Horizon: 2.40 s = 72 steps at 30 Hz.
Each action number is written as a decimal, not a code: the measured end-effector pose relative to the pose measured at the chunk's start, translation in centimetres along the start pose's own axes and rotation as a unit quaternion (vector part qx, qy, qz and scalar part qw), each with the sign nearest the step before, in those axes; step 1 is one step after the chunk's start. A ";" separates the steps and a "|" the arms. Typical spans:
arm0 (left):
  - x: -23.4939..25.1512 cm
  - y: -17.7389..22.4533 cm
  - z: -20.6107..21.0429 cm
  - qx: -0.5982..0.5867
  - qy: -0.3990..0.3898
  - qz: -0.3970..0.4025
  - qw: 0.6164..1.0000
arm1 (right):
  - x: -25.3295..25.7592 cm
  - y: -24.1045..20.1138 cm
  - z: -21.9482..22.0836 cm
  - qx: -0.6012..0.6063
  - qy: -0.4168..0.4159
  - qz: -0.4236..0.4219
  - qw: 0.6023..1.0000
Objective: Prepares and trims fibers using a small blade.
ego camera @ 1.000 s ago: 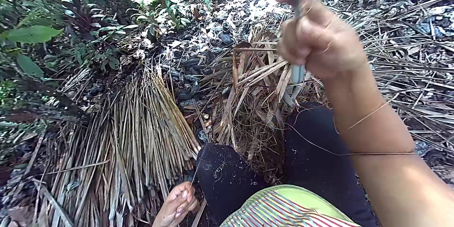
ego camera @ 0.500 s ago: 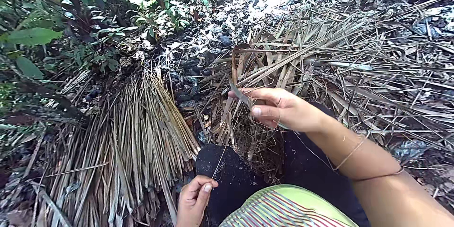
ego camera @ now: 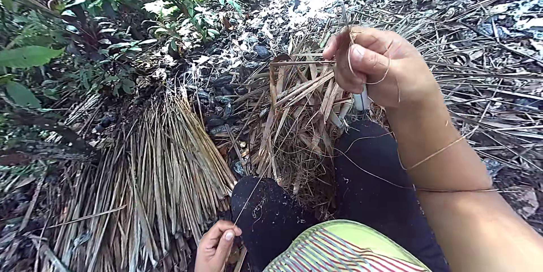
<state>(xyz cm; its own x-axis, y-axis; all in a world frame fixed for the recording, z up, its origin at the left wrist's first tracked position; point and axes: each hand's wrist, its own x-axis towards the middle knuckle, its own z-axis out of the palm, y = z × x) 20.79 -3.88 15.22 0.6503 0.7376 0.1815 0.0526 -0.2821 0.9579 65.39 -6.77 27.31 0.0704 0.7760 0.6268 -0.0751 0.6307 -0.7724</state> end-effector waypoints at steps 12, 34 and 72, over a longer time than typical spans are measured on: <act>0.0 -0.6 -1.0 -0.175 -0.097 -0.068 0.977 | 1.8 -1.4 -1.3 -0.051 -0.050 -0.047 0.996; -0.3 -1.7 -1.4 -0.233 -0.083 -0.080 0.966 | 1.0 1.2 3.4 0.097 -0.126 0.066 0.985; 6.1 3.5 0.8 0.257 0.167 0.063 0.950 | -1.8 7.3 15.2 -0.034 -0.264 0.117 0.957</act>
<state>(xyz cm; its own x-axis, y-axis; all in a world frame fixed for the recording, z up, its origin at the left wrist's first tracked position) 25.57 -0.85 19.52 0.4046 0.8070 0.4302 0.4092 -0.5805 0.7040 49.59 -3.46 22.07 -0.4543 0.8026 0.3866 0.0398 0.4518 -0.8912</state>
